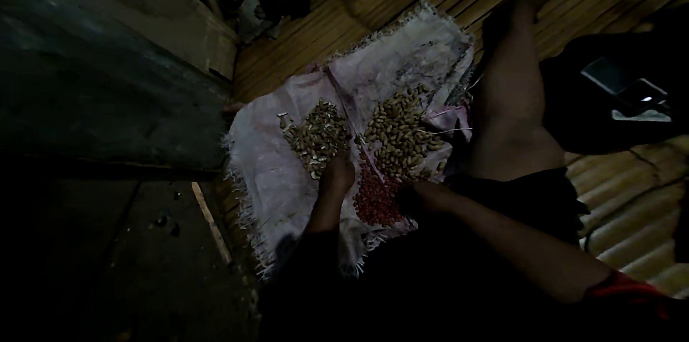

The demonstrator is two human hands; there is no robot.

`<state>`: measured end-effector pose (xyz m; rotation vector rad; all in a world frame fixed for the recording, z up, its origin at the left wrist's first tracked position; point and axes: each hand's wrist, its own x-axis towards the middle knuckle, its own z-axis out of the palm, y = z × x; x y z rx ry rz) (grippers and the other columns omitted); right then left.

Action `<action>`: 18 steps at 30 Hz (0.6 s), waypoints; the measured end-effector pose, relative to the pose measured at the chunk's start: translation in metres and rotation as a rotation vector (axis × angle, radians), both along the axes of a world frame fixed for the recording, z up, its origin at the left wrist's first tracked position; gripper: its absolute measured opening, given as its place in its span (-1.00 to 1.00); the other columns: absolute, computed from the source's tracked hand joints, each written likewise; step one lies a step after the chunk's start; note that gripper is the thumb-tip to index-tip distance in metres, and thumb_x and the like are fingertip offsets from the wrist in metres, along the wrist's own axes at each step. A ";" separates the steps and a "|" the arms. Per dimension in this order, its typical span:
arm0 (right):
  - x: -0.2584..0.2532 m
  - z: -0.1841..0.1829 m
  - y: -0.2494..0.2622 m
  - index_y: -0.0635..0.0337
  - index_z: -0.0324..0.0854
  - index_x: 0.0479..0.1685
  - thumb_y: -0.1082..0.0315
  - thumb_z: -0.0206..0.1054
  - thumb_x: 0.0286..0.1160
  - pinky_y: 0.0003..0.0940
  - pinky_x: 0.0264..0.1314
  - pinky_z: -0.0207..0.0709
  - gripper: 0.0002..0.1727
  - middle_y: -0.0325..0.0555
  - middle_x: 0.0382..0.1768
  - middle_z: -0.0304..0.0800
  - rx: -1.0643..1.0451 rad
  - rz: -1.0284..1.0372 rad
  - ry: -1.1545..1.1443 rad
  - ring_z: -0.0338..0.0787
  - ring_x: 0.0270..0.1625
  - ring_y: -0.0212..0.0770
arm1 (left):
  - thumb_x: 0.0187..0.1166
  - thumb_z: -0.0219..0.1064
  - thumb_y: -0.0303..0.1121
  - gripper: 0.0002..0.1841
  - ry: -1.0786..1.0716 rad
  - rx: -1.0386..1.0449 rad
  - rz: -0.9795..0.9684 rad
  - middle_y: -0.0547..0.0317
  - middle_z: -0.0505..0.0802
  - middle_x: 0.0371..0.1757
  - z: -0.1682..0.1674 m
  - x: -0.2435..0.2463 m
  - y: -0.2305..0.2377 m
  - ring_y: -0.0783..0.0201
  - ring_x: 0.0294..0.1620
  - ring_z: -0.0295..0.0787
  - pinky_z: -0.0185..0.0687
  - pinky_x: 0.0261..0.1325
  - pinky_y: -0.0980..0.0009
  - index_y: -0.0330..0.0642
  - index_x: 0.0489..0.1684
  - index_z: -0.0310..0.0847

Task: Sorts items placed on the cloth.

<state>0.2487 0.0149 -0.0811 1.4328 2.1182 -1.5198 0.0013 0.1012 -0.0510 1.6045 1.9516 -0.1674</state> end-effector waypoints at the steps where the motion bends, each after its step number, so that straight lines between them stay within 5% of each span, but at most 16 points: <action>1: -0.001 0.009 0.001 -0.18 0.77 0.07 0.00 0.34 0.61 0.27 0.01 0.70 -0.75 -0.13 -0.11 0.86 -0.014 -0.002 -0.013 0.85 -0.01 -0.01 | 0.74 0.14 -0.17 -0.56 0.019 -0.008 -0.001 -0.07 0.82 0.30 -0.003 0.001 0.002 -0.09 0.33 0.76 0.61 0.37 -0.23 0.04 0.56 0.57; 5: -0.012 0.076 0.015 0.07 0.74 0.16 0.15 0.25 0.74 0.22 0.24 0.58 -0.72 0.05 0.03 0.83 -0.193 -0.019 -0.105 0.79 0.15 0.09 | 0.77 0.12 -0.16 -0.53 0.041 -0.021 0.002 -0.13 0.80 0.32 -0.012 -0.002 0.009 -0.13 0.33 0.75 0.60 0.38 -0.23 0.01 0.63 0.50; 10: -0.001 0.003 0.003 -0.10 0.76 0.01 0.01 0.33 0.60 0.33 -0.02 0.68 -0.74 -0.06 -0.13 0.86 -0.076 -0.063 0.005 0.85 -0.03 0.07 | 0.77 0.13 -0.13 -0.59 0.026 0.008 0.021 -0.03 0.83 0.28 -0.019 -0.006 0.012 -0.06 0.31 0.78 0.61 0.38 -0.20 0.06 0.52 0.60; 16: 0.000 0.023 0.009 0.07 0.74 0.12 0.11 0.29 0.66 0.38 0.13 0.60 -0.71 0.12 0.03 0.81 -0.132 -0.060 0.022 0.80 0.12 0.21 | 0.77 0.12 -0.16 -0.60 0.112 0.029 -0.050 -0.08 0.83 0.27 -0.019 0.003 0.017 -0.13 0.32 0.76 0.60 0.38 -0.24 0.05 0.49 0.64; 18: 0.001 0.020 0.009 0.09 0.74 0.12 0.11 0.28 0.67 0.39 0.13 0.59 -0.69 0.13 0.03 0.82 -0.128 -0.057 0.035 0.80 0.13 0.22 | 0.82 0.10 -0.20 -0.58 0.137 -0.002 -0.070 -0.18 0.80 0.32 0.007 0.024 0.016 -0.19 0.35 0.73 0.53 0.44 -0.22 -0.10 0.53 0.60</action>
